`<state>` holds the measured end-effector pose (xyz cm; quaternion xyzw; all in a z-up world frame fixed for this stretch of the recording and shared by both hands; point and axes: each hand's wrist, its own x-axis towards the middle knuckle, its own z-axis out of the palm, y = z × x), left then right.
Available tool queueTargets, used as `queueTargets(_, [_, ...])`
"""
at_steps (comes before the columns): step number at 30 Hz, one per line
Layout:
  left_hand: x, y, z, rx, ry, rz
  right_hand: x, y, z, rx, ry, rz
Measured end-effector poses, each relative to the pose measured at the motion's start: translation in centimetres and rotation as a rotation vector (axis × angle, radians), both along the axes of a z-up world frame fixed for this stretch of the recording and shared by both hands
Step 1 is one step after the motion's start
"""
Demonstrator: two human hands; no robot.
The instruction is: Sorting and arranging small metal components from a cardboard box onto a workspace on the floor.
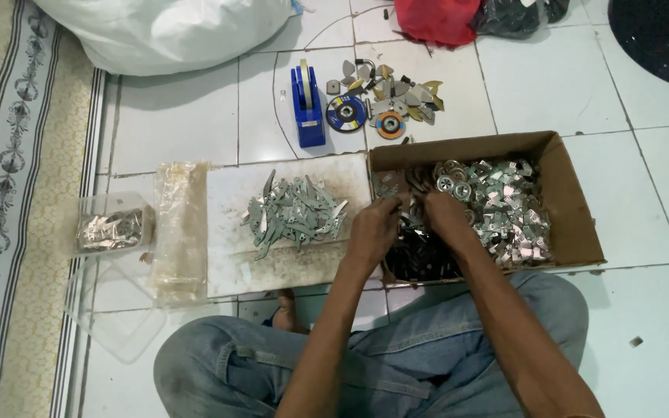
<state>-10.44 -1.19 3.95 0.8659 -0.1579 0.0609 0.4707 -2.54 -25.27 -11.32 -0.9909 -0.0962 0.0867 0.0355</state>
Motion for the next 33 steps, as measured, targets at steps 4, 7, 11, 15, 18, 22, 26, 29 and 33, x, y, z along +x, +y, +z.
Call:
queueTargets(4, [0.9,0.3,-0.8,-0.089,0.099,-0.003,-1.2,2.8,4.6,0.008,0.081,-0.049])
queueTargets(7, [0.9,0.2,-0.6,-0.083,0.123,-0.005,-1.8,5.0,7.1,-0.037,0.172,-0.065])
queueTargets(11, [0.9,-0.2,-0.1,-0.009,0.137,0.009,-1.7,4.8,4.8,-0.083,0.328,-0.09])
queueTargets(15, [1.8,-0.2,-1.8,-0.021,0.099,-0.001,-2.1,2.5,3.1,-0.075,0.269,-0.089])
queueTargets(18, [1.6,-0.5,-0.1,0.043,0.181,0.039,-1.6,-0.8,0.7,0.075,0.113,-0.093])
queueTargets(22, [2.7,-1.1,-1.7,0.085,0.207,0.051,-1.6,-2.6,3.8,0.438,0.21,-0.23])
queueTargets(26, [3.3,-2.0,-2.2,0.195,0.209,0.073,-2.6,-1.4,8.8,0.84,0.198,-0.331])
queueTargets(29, [3.4,-2.3,0.8,0.299,0.205,0.03,-2.7,-0.4,10.4,1.207,0.257,-0.438])
queueTargets(33, [5.0,-3.0,-1.3,0.229,0.232,0.015,-3.1,1.1,11.2,1.358,0.334,-0.511])
